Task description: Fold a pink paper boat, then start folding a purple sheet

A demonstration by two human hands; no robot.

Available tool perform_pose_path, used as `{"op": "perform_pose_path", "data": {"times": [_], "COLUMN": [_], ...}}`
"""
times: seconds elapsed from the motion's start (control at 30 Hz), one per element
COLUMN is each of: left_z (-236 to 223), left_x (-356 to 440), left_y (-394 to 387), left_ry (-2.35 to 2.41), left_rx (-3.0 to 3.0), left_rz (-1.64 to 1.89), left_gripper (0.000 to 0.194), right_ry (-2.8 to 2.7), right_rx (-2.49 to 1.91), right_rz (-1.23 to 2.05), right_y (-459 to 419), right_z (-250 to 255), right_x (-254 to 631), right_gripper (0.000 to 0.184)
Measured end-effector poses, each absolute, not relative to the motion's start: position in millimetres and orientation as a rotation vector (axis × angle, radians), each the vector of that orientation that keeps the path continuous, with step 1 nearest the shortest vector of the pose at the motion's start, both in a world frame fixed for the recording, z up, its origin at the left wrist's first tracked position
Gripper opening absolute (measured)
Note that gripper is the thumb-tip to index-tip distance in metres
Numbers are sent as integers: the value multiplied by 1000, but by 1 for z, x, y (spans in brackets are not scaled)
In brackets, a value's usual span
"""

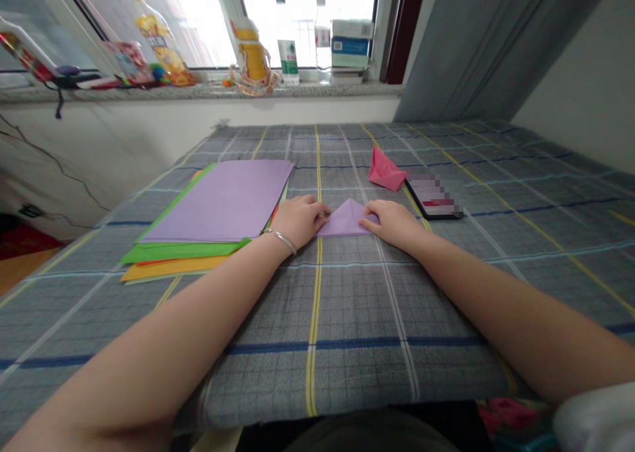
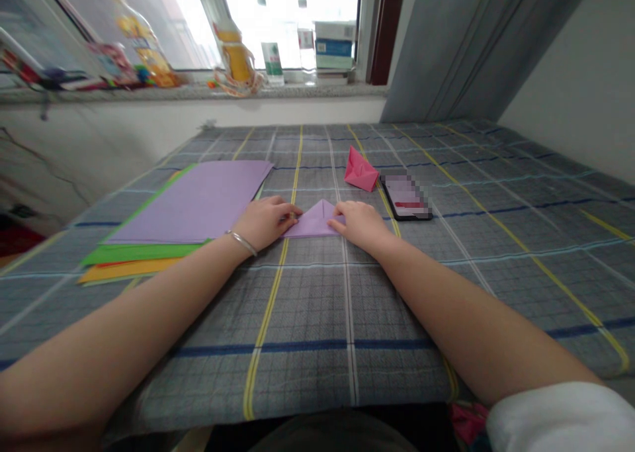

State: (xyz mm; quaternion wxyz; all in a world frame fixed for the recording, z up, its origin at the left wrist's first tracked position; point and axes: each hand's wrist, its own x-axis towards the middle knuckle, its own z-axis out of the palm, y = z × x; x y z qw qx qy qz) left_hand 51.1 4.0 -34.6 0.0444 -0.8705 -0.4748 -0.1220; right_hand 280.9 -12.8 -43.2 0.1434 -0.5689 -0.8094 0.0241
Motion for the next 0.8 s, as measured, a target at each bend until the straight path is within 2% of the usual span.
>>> {"op": "perform_pose_path", "data": {"times": [0.1,0.23,0.33,0.43,0.8], "left_z": [-32,-41,-48,-48,-41], "left_x": [66,80,82,81,82], "left_y": [-13,-19,-14,-9,-14], "left_ry": [-1299,-992,-1143,-1219,-1206], "left_rx": [-2538,-2844,-2961,-3015,-3058], "left_rz": [-412,-370,-258,-151,-134], "left_gripper": [24,35,47,51,46], "right_ry": [-2332,-2327,-2330,-2338,-2270], "right_rx": [-1629,-1616,-1615,-1614,-1762], "right_rz": [61,58,55,90,667], "right_y": [-13,-13,-12,-10,-4], "right_z": [-44,-45,-45,-44,-24], "right_x": [282,282,281,285,341], "right_gripper": [20,18,17,19,26]}}
